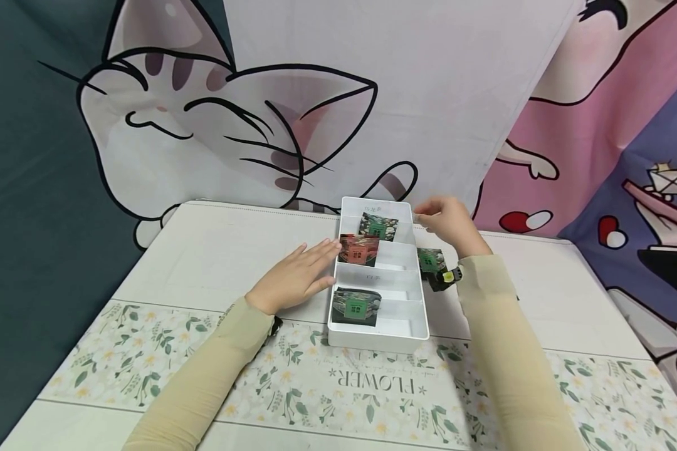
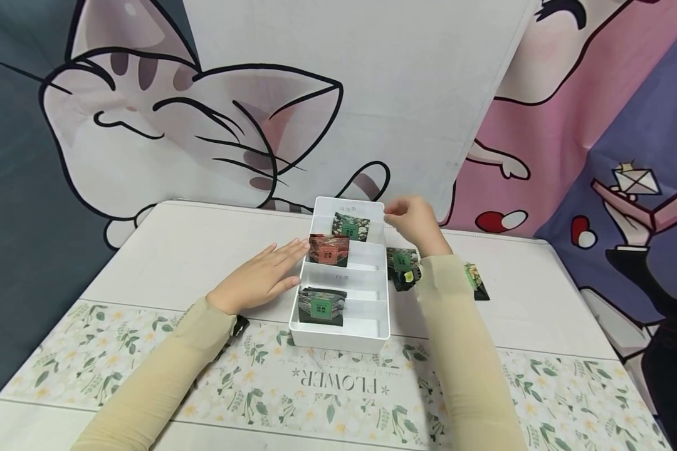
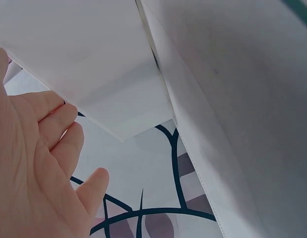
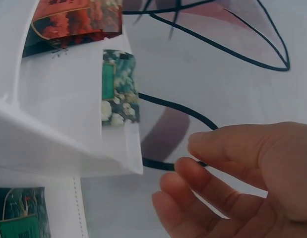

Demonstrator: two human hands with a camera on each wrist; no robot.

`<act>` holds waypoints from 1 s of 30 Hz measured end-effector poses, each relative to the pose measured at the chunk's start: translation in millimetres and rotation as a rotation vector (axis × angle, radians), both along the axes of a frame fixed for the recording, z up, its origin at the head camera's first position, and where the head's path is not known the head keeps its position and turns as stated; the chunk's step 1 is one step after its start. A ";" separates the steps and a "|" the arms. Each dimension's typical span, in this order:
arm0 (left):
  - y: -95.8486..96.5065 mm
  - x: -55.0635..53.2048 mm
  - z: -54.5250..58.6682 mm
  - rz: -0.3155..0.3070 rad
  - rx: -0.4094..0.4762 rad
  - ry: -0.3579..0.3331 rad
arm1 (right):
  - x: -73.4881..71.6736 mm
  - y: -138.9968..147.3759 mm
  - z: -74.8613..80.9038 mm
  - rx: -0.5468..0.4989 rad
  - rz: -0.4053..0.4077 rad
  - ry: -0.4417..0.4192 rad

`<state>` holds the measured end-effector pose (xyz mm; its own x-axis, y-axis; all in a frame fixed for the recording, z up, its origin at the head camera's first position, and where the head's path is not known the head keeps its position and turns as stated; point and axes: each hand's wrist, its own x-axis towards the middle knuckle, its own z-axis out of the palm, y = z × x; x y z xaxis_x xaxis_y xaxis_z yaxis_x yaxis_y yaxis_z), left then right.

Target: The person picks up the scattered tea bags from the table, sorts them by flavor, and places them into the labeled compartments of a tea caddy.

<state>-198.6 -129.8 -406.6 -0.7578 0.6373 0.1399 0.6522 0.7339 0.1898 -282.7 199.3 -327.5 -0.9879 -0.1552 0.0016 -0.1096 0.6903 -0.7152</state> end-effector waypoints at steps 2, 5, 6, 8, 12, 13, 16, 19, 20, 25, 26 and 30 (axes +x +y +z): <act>-0.2 0.2 0.3 0.000 -0.002 0.000 | 2.8 4.7 -0.7 0.000 -0.003 -0.004; -0.2 0.1 0.5 -0.005 0.003 0.003 | 6.2 11.1 -3.7 -0.006 -0.007 -0.016; -0.1 0.0 0.6 -0.007 0.003 0.004 | 7.0 13.0 -5.2 -0.011 -0.009 -0.024; 0.2 0.0 0.9 -0.008 0.000 0.000 | 8.4 15.8 -8.6 -0.021 -0.009 -0.046; 0.4 0.1 1.1 -0.007 -0.005 0.000 | 9.6 20.2 -17.4 -0.028 -0.024 -0.092; 0.3 0.3 1.0 -0.005 -0.006 -0.003 | 9.9 21.1 -19.7 -0.026 -0.030 -0.099; 0.1 0.8 0.7 -0.009 0.001 -0.004 | 10.3 24.5 -26.6 -0.009 -0.055 -0.114; 0.1 1.5 0.8 -0.010 0.004 -0.012 | 11.3 27.8 -31.9 -0.002 -0.069 -0.115; 0.1 1.5 0.8 -0.012 0.006 -0.011 | 11.7 28.7 -33.2 0.000 -0.073 -0.116; 0.2 1.2 0.8 -0.005 0.001 -0.012 | 13.8 34.0 -38.1 0.011 -0.100 -0.118; 0.2 1.0 0.8 -0.003 0.001 -0.011 | 14.1 35.2 -39.1 0.019 -0.106 -0.114; 0.4 0.7 1.0 -0.005 0.006 -0.016 | 14.7 39.8 -43.0 0.050 -0.145 -0.127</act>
